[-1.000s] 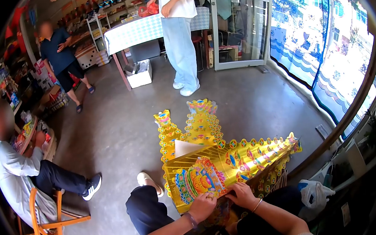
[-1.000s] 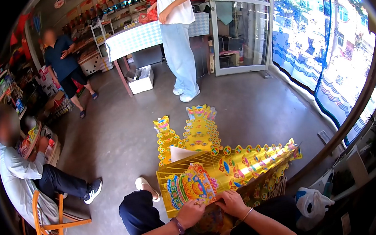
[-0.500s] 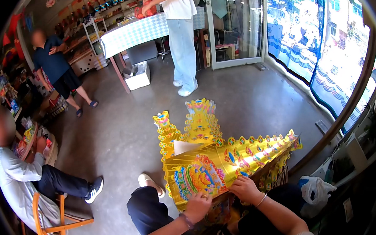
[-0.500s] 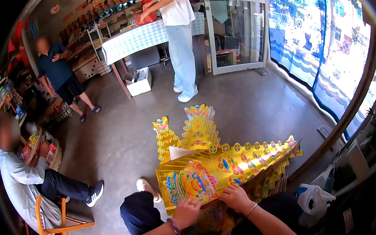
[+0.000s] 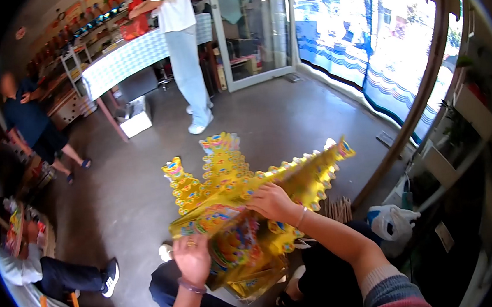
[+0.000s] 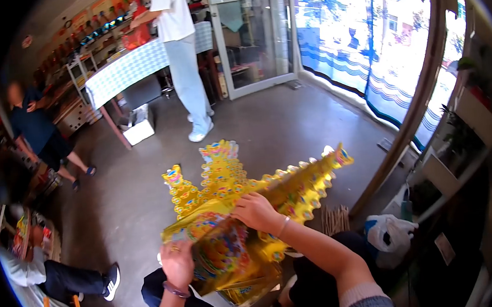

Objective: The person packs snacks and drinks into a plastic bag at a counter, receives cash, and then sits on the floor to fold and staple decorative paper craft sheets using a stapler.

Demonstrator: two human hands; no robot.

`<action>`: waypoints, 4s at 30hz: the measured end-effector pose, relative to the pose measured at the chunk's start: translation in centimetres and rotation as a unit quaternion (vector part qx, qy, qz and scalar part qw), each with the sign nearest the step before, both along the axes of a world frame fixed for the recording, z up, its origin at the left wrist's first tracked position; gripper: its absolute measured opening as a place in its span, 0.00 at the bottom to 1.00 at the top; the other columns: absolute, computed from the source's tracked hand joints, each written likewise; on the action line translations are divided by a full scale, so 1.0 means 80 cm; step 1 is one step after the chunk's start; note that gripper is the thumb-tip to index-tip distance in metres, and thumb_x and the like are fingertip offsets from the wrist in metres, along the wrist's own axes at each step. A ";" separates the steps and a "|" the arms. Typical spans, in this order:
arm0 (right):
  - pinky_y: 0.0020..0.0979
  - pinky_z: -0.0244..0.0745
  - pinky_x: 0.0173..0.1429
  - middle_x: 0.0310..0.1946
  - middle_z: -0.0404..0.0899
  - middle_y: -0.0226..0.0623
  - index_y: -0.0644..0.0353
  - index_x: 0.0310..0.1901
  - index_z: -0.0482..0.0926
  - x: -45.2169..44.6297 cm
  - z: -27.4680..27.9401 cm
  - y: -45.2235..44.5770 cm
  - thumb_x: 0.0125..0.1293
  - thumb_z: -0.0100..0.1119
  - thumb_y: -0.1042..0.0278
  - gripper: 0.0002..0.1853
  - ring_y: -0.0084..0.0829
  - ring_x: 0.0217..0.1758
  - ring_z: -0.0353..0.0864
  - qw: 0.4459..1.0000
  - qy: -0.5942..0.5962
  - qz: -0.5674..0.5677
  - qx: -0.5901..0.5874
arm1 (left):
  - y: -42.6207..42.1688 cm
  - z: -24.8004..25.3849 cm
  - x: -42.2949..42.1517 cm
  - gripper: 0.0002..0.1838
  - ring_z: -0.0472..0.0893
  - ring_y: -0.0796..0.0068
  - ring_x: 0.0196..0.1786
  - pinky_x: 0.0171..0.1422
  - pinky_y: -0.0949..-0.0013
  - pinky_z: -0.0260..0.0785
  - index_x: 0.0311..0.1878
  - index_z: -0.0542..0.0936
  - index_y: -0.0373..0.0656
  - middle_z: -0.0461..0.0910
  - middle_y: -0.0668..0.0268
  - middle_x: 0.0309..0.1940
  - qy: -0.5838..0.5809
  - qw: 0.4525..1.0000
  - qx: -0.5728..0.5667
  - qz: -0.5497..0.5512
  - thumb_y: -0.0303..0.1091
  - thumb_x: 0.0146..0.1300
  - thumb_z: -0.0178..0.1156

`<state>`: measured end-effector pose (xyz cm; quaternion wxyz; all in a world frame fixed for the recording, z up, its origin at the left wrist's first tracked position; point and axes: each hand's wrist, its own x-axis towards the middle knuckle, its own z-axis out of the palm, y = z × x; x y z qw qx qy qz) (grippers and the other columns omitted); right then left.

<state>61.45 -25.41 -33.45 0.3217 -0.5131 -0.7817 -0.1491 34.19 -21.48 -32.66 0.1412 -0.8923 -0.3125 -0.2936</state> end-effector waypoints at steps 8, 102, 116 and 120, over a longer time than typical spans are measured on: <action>0.32 0.69 0.42 0.29 0.75 0.28 0.55 0.32 0.80 -0.005 0.007 -0.031 0.48 0.64 0.69 0.08 0.31 0.34 0.74 0.996 0.043 -0.030 0.074 | -0.033 0.012 0.007 0.15 0.74 0.65 0.36 0.39 0.63 0.63 0.39 0.80 0.43 0.77 0.65 0.29 -0.004 1.000 -0.013 -0.011 0.23 0.45 0.54; 0.23 0.72 0.23 0.22 0.77 0.38 0.71 0.34 0.75 -0.167 -0.213 -0.177 0.62 0.55 0.68 0.11 0.26 0.20 0.78 0.446 0.797 -0.188 -0.363 | -0.156 -0.219 0.026 0.11 0.77 0.79 0.24 0.26 0.78 0.69 0.40 0.75 0.43 0.79 0.69 0.27 -0.467 0.291 -0.830 0.094 0.25 0.52 0.62; 0.18 0.71 0.28 0.25 0.78 0.31 0.67 0.40 0.79 0.107 -0.057 -0.287 0.67 0.49 0.67 0.13 0.18 0.24 0.75 0.659 0.712 -0.239 0.052 | -0.117 -0.247 0.011 0.12 0.70 0.79 0.23 0.26 0.76 0.63 0.43 0.70 0.38 0.71 0.68 0.25 -0.477 0.241 -0.843 0.060 0.18 0.55 0.56; 0.20 0.71 0.27 0.23 0.77 0.31 0.66 0.36 0.79 0.167 -0.199 -0.350 0.62 0.53 0.67 0.10 0.20 0.22 0.75 0.587 0.733 -0.342 -0.046 | -0.114 -0.237 0.009 0.13 0.70 0.78 0.23 0.27 0.76 0.64 0.45 0.70 0.38 0.71 0.68 0.26 -0.465 0.242 -0.847 0.085 0.19 0.55 0.55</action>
